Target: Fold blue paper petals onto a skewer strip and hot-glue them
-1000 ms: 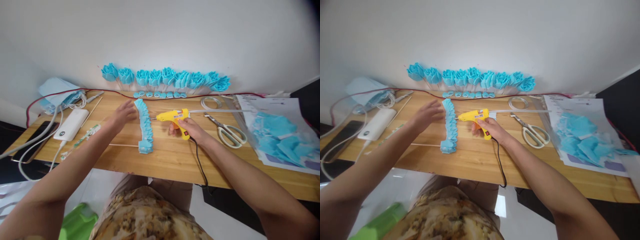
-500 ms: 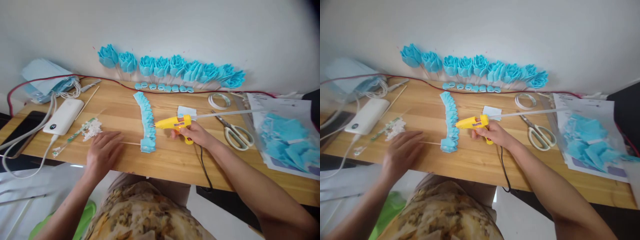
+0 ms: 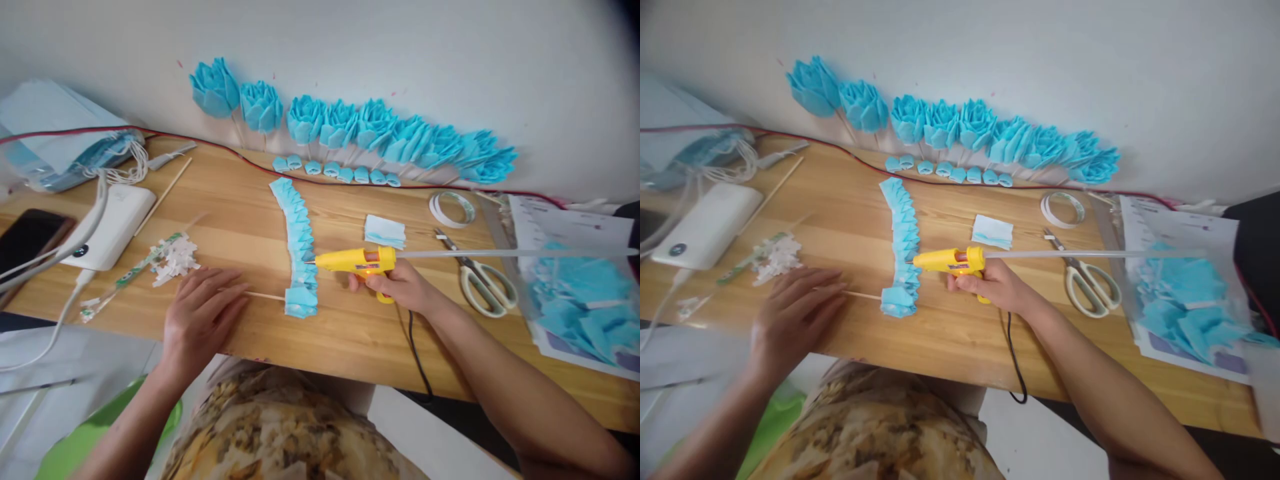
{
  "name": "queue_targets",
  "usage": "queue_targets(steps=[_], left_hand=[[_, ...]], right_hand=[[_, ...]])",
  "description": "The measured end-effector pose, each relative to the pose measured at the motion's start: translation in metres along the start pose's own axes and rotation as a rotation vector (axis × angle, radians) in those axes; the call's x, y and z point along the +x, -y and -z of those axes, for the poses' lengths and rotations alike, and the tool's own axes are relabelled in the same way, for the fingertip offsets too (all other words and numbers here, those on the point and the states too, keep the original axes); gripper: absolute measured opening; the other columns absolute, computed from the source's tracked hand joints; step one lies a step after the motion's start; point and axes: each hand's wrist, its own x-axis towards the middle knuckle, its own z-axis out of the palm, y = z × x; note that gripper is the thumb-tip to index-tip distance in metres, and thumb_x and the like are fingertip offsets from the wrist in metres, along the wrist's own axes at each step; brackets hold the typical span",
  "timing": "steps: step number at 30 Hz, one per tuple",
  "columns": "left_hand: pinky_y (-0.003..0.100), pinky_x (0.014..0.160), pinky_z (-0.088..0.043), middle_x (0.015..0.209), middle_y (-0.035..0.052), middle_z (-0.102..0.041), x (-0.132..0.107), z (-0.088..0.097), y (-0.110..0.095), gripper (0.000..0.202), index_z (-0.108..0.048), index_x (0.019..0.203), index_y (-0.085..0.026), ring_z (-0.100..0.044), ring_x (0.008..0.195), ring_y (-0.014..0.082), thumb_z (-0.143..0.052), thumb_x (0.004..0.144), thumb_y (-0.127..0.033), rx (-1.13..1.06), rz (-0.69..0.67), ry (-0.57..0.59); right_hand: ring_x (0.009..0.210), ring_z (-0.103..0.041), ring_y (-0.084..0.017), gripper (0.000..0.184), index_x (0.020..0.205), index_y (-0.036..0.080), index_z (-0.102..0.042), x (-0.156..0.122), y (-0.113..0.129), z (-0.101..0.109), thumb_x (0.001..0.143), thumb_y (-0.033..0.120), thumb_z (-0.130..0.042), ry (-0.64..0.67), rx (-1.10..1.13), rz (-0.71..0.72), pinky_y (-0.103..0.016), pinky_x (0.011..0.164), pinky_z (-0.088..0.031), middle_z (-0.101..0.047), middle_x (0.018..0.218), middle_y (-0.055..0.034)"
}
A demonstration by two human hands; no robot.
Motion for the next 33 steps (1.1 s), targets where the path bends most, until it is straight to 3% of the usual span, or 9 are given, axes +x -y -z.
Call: queue_targets(steps=[33], left_hand=[[0.05, 0.094, -0.054, 0.113, 0.0066, -0.073, -0.0013, 0.0006, 0.0005, 0.013, -0.068, 0.105, -0.026, -0.069, 0.101, 0.027, -0.067, 0.094, -0.019, -0.015, 0.003, -0.013]], right_hand=[[0.073, -0.061, -0.014, 0.05, 0.088, 0.015, -0.071, -0.0008, -0.0001, -0.0016, 0.093, 0.063, -0.06, 0.021, -0.04, -0.015, -0.026, 0.067, -0.047, -0.072, 0.086, -0.007]])
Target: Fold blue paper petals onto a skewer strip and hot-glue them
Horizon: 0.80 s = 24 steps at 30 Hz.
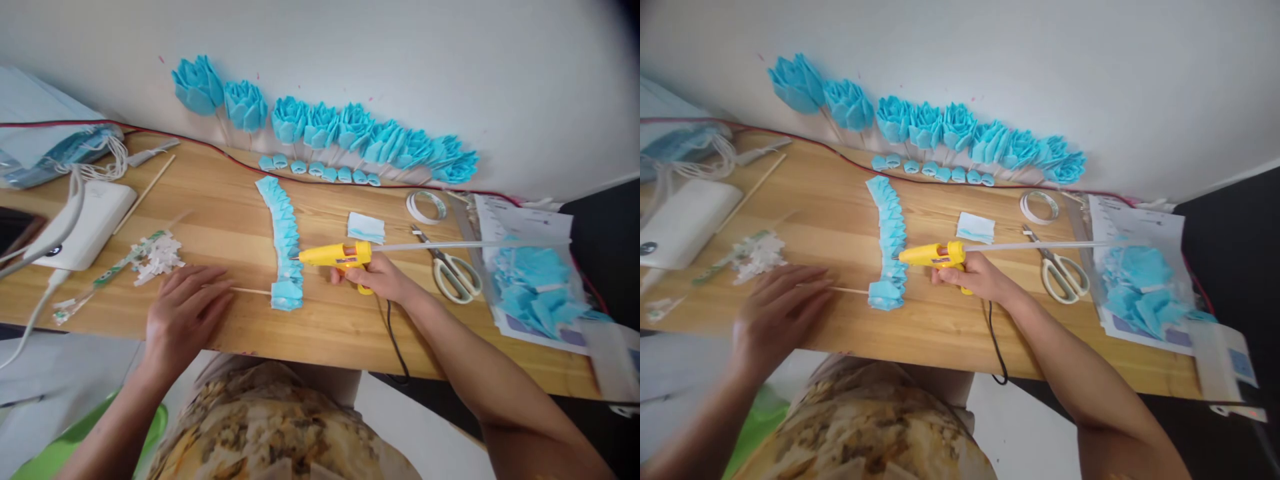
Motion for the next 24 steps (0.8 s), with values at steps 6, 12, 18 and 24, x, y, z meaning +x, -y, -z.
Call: queue_targets(steps=[6, 12, 18, 24], left_hand=[[0.05, 0.095, -0.053, 0.113, 0.0092, -0.073, 0.0, -0.0009, 0.0002, 0.014, -0.068, 0.107, -0.022, -0.067, 0.104, 0.0274, -0.068, 0.094, -0.016, 0.01, -0.031, -0.01], [0.048, 0.092, -0.053, 0.112, 0.0115, -0.073, 0.0013, -0.0007, -0.0001, 0.011, -0.07, 0.103, -0.018, -0.067, 0.103, 0.0282, -0.069, 0.093, -0.015, -0.002, -0.033, 0.007], [0.046, 0.091, -0.053, 0.111, 0.011, -0.073, 0.001, -0.0006, 0.0013, 0.009, -0.071, 0.102, -0.018, -0.068, 0.1, 0.0285, -0.068, 0.094, -0.018, 0.009, -0.053, -0.014], [0.045, 0.09, -0.052, 0.111, 0.0099, -0.074, 0.0001, -0.0025, 0.0049, 0.009, -0.072, 0.102, -0.02, -0.069, 0.098, 0.028, -0.068, 0.094, -0.02, -0.002, -0.067, -0.009]], right_hand=[[0.073, -0.062, -0.013, 0.049, 0.088, 0.014, -0.072, 0.002, -0.0003, -0.0006, 0.093, 0.062, -0.061, -0.02, 0.013, 0.047, -0.026, 0.068, -0.049, -0.073, 0.086, -0.0072], [0.08, -0.068, -0.018, 0.047, 0.087, 0.015, -0.072, 0.0015, 0.0035, 0.0017, 0.091, 0.061, -0.063, -0.056, 0.115, 0.004, -0.03, 0.075, -0.055, -0.074, 0.085, -0.0083], [0.082, -0.071, -0.02, 0.049, 0.092, 0.015, -0.074, 0.0018, 0.0019, -0.0003, 0.089, 0.063, -0.064, -0.133, 0.371, -0.048, -0.03, 0.073, -0.058, -0.076, 0.091, -0.0101], [0.067, -0.07, -0.017, 0.059, 0.098, 0.015, -0.073, 0.0037, 0.0012, -0.0006, 0.088, 0.071, -0.059, -0.16, 0.542, -0.098, -0.025, 0.051, -0.053, -0.075, 0.092, -0.0108]])
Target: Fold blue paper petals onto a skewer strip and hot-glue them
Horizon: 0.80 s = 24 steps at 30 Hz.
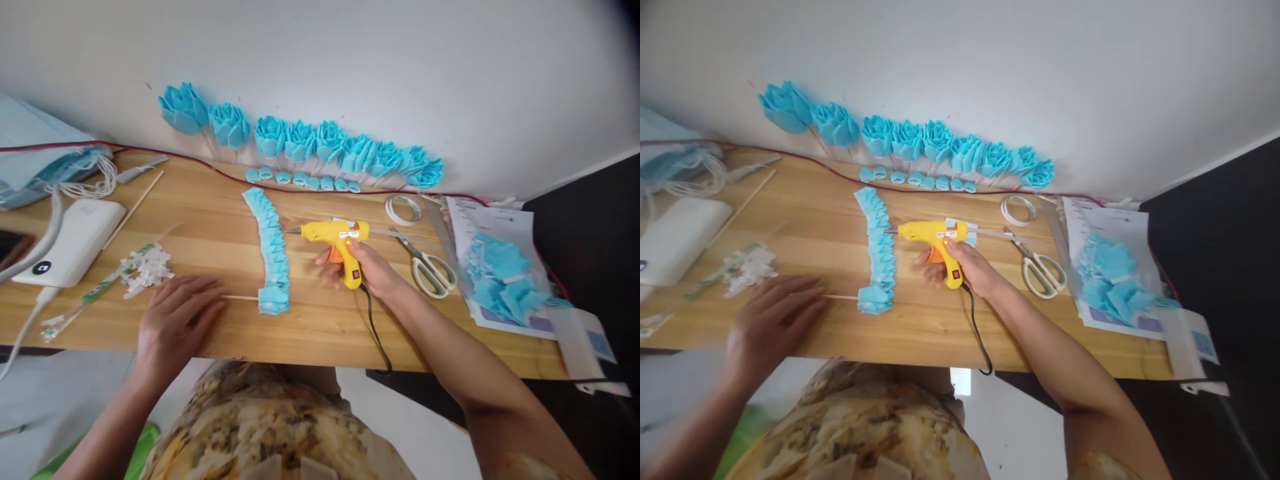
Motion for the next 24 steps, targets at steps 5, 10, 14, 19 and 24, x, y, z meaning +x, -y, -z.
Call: queue_targets(steps=[5, 10, 14, 19, 24], left_hand=[[0.047, 0.091, -0.053, 0.111, 0.0109, -0.073, 0.001, 0.0, -0.002, 0.01, -0.071, 0.103, -0.019, -0.068, 0.101, 0.0282, -0.068, 0.094, -0.019, 0.017, 0.0, 0.023], [0.049, 0.092, -0.054, 0.109, 0.0111, -0.074, 0.002, 0.001, -0.005, 0.011, -0.071, 0.103, -0.018, -0.068, 0.101, 0.0282, -0.069, 0.093, -0.016, 0.041, 0.023, 0.012], [0.05, 0.092, -0.055, 0.11, 0.0111, -0.074, 0.002, 0.001, -0.005, 0.011, -0.071, 0.103, -0.018, -0.068, 0.102, 0.0285, -0.068, 0.093, -0.015, 0.036, 0.036, 0.011], [0.05, 0.094, -0.055, 0.112, 0.0112, -0.074, 0.001, 0.002, -0.006, 0.012, -0.072, 0.103, -0.018, -0.068, 0.103, 0.0283, -0.067, 0.093, -0.014, 0.026, 0.047, 0.004], [0.05, 0.093, -0.055, 0.111, 0.0115, -0.074, 0.002, 0.002, -0.008, 0.011, -0.072, 0.103, -0.017, -0.068, 0.102, 0.0282, -0.067, 0.093, -0.014, 0.018, 0.05, -0.003]], right_hand=[[0.046, -0.048, -0.009, 0.063, 0.097, 0.012, -0.071, -0.002, 0.002, 0.004, 0.087, 0.074, -0.057, 0.033, -0.067, -0.005, -0.021, 0.04, -0.035, -0.062, 0.062, -0.0018], [0.05, -0.048, -0.007, 0.036, 0.094, 0.012, -0.069, -0.004, 0.006, -0.006, 0.083, 0.046, -0.077, 0.088, -0.201, -0.034, -0.021, 0.044, -0.037, -0.056, 0.065, 0.0021], [0.051, -0.049, -0.007, 0.027, 0.094, 0.013, -0.069, -0.005, 0.006, -0.015, 0.086, 0.039, -0.072, 0.106, -0.29, -0.041, -0.022, 0.046, -0.04, -0.055, 0.066, 0.0027], [0.054, -0.05, -0.008, 0.026, 0.095, 0.014, -0.069, -0.003, 0.003, -0.013, 0.086, 0.038, -0.071, 0.087, -0.352, -0.063, -0.022, 0.047, -0.043, -0.056, 0.069, 0.0013], [0.056, -0.052, -0.008, 0.025, 0.093, 0.014, -0.07, -0.003, 0.003, -0.01, 0.085, 0.038, -0.071, 0.08, -0.436, -0.102, -0.021, 0.048, -0.044, -0.067, 0.083, -0.0052]])
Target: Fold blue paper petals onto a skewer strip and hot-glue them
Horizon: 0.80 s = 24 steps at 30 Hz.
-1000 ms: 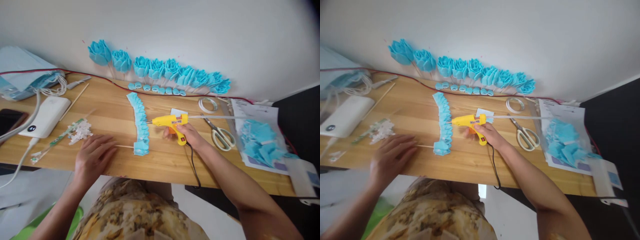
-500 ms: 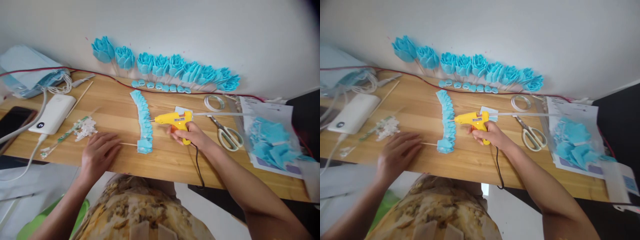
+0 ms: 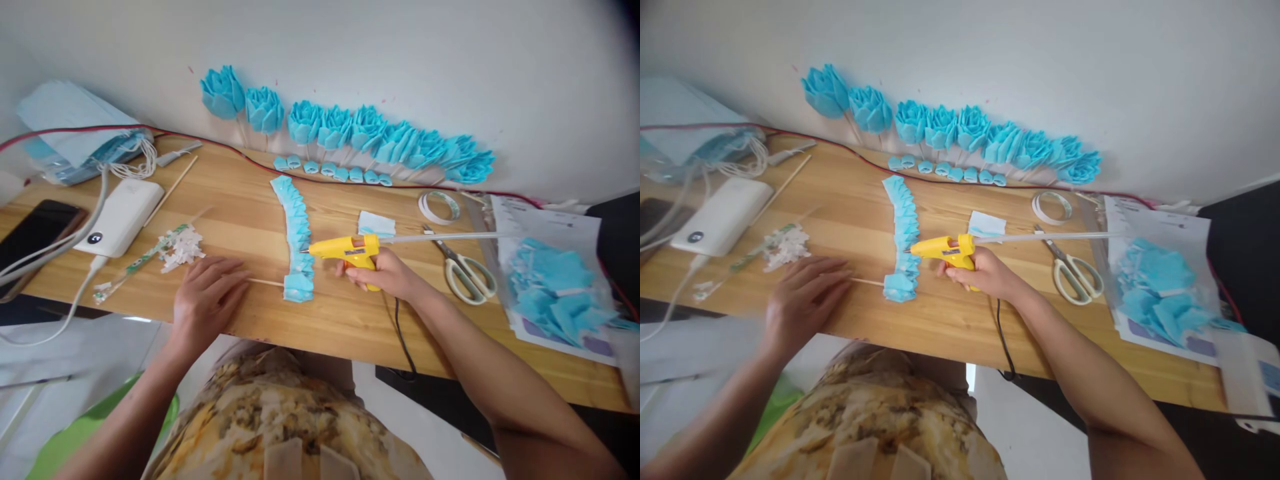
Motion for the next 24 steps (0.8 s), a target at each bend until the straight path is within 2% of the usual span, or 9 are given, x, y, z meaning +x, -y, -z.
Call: queue_targets(steps=[15, 24], left_hand=[[0.048, 0.095, -0.055, 0.115, 0.0086, -0.074, -0.0008, -0.0021, 0.0041, 0.007, -0.072, 0.099, -0.021, -0.068, 0.105, 0.0264, -0.066, 0.095, -0.018, 0.009, 0.044, 0.012], [0.047, 0.09, -0.054, 0.113, 0.0098, -0.074, -0.0014, -0.0013, 0.004, 0.006, -0.071, 0.096, -0.02, -0.066, 0.102, 0.0278, -0.066, 0.094, -0.018, 0.027, 0.038, 0.007]], right_hand=[[0.057, -0.053, -0.009, 0.024, 0.093, 0.015, -0.069, -0.0007, -0.0001, 0.0021, 0.086, 0.038, -0.072, 0.002, 0.001, -0.008, -0.021, 0.047, -0.045, -0.069, 0.086, -0.0059], [0.06, -0.054, -0.009, 0.024, 0.093, 0.016, -0.069, -0.0012, 0.0016, 0.0027, 0.086, 0.038, -0.071, 0.032, 0.008, -0.018, -0.021, 0.048, -0.046, -0.069, 0.087, -0.0061]])
